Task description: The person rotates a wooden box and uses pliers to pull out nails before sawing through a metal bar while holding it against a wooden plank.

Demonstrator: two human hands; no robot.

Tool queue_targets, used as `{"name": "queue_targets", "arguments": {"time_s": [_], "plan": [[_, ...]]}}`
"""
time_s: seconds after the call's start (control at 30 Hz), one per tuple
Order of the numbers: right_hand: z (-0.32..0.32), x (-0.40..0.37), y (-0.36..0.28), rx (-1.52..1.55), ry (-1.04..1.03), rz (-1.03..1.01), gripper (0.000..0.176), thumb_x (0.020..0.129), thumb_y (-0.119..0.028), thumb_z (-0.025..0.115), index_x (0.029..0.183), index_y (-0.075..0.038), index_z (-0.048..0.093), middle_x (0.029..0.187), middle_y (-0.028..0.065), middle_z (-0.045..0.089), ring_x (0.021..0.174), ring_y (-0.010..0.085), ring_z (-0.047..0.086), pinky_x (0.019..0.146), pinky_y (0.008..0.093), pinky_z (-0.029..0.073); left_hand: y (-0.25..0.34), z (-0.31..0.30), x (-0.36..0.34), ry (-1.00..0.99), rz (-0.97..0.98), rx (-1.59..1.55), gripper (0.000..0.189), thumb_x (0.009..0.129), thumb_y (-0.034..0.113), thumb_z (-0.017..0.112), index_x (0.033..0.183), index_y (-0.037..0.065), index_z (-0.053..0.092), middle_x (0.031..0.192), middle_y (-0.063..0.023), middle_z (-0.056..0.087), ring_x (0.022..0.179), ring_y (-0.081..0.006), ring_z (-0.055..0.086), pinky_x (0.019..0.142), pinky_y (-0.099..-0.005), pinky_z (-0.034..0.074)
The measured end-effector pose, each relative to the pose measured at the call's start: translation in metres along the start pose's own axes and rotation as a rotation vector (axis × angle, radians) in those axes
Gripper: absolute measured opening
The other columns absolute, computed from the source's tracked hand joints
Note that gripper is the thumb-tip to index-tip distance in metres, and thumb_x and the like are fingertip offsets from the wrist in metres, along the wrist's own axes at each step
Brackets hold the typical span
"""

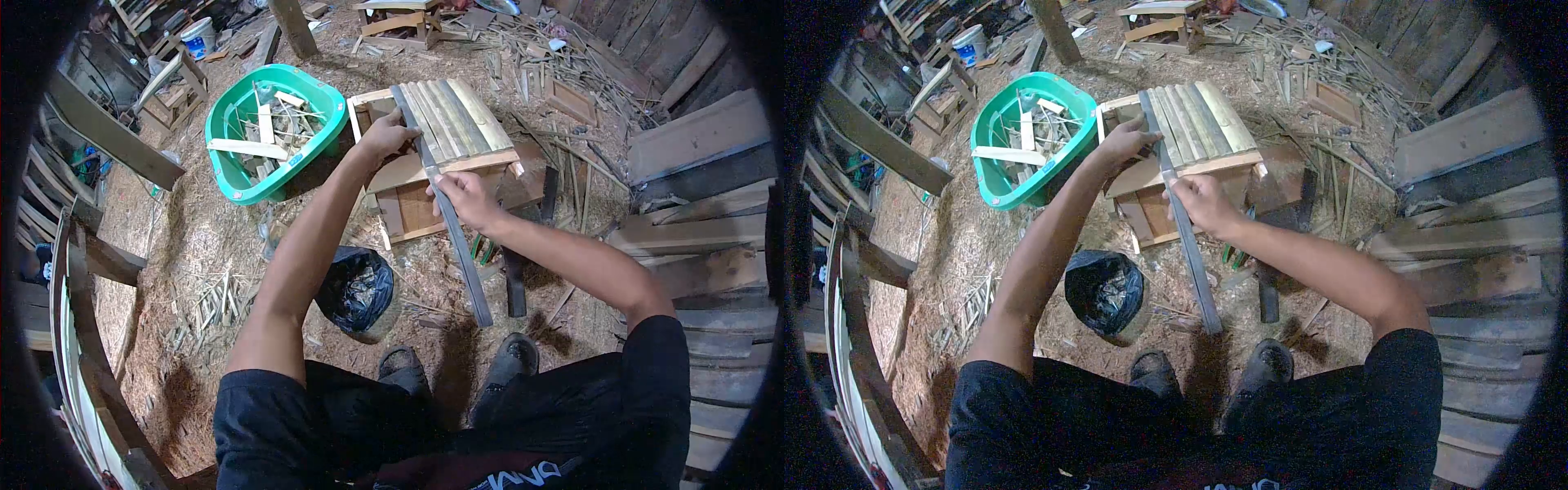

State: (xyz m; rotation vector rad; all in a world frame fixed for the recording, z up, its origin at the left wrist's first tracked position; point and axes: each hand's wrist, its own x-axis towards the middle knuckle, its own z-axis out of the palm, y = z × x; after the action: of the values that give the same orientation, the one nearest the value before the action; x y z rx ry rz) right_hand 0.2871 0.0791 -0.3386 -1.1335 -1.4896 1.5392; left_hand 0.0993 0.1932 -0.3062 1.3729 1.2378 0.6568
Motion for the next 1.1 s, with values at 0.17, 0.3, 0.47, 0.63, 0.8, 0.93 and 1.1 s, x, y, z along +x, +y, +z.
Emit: {"name": "queue_targets", "arguments": {"time_s": [0.17, 0.3, 0.47, 0.63, 0.8, 0.93, 1.1], "plan": [[0.006, -0.009, 0.008, 0.02, 0.025, -0.113, 0.04, 0.102, -0.036, 0.046, 0.096, 0.001, 0.06, 0.061, 0.0066, 0.06, 0.047, 0.012, 0.057, 0.043, 0.0259, 0.046, -0.007, 0.009, -0.003, 0.035, 0.089, -0.003, 0.074, 0.089, 0.015, 0.067, 0.152, 0.007, 0.028, 0.107, -0.0066, 0.065, 0.092, -0.0155, 0.059, 0.074, -0.0273, 0.05], [0.005, -0.014, 0.008, -0.019, 0.056, -0.069, 0.038, 0.102, -0.033, 0.048, 0.093, 0.001, 0.063, 0.066, 0.0063, 0.061, 0.057, 0.0113, 0.058, 0.053, 0.0274, 0.047, -0.001, 0.008, -0.009, 0.009, 0.023, 0.012, 0.077, 0.09, 0.013, 0.067, 0.153, 0.006, 0.024, 0.115, -0.0082, 0.064, 0.095, -0.0149, 0.06, 0.08, -0.0278, 0.05], [0.006, -0.022, 0.021, -0.094, 0.072, -0.134, 0.038, 0.101, -0.034, 0.048, 0.093, 0.0, 0.063, 0.068, 0.0041, 0.06, 0.062, 0.0094, 0.056, 0.056, 0.0271, 0.045, -0.006, 0.019, -0.021, 0.116, 0.104, 0.0, 0.08, 0.09, 0.013, 0.066, 0.153, 0.0, 0.019, 0.123, -0.011, 0.063, 0.098, -0.0146, 0.059, 0.083, -0.0283, 0.049], [0.013, -0.048, 0.025, -0.145, 0.053, -0.191, 0.039, 0.103, -0.038, 0.045, 0.094, -0.002, 0.059, 0.064, 0.0032, 0.057, 0.055, 0.0085, 0.053, 0.051, 0.0255, 0.042, -0.006, 0.03, -0.046, 0.159, 0.206, 0.086, 0.08, 0.091, 0.015, 0.066, 0.151, -0.005, 0.017, 0.128, -0.0166, 0.06, 0.105, -0.0173, 0.06, 0.089, -0.0287, 0.048], [0.018, -0.075, 0.032, -0.108, -0.061, -0.138, 0.043, 0.104, -0.039, 0.041, 0.093, -0.002, 0.058, 0.063, 0.0022, 0.055, 0.055, 0.0091, 0.051, 0.052, 0.0261, 0.042, -0.033, 0.039, -0.054, 0.108, 0.162, -0.095, 0.05, 0.095, 0.02, 0.063, 0.135, -0.007, 0.046, 0.101, -0.0109, 0.067, 0.087, -0.0128, 0.061, 0.078, -0.0271, 0.05], [0.017, -0.087, 0.049, -0.141, -0.139, -0.141, 0.048, 0.103, -0.043, 0.038, 0.092, -0.001, 0.057, 0.067, 0.0031, 0.055, 0.06, 0.0095, 0.052, 0.054, 0.0268, 0.043, -0.006, 0.04, -0.091, -0.088, -0.002, -0.076, 0.03, 0.098, 0.024, 0.059, 0.113, -0.002, 0.061, 0.091, -0.0051, 0.064, 0.08, -0.0094, 0.057, 0.071, -0.0248, 0.048], [0.018, -0.102, 0.059, -0.251, -0.174, -0.248, 0.044, 0.102, -0.037, 0.035, 0.09, -0.003, 0.06, 0.065, 0.0092, 0.052, 0.061, 0.0238, 0.054, 0.062, 0.0385, 0.043, -0.02, 0.055, -0.11, -0.086, 0.14, -0.143, 0.026, 0.1, 0.022, 0.054, 0.108, -0.001, 0.063, 0.089, -0.0017, 0.063, 0.079, -0.0087, 0.056, 0.073, -0.0272, 0.048]]}}
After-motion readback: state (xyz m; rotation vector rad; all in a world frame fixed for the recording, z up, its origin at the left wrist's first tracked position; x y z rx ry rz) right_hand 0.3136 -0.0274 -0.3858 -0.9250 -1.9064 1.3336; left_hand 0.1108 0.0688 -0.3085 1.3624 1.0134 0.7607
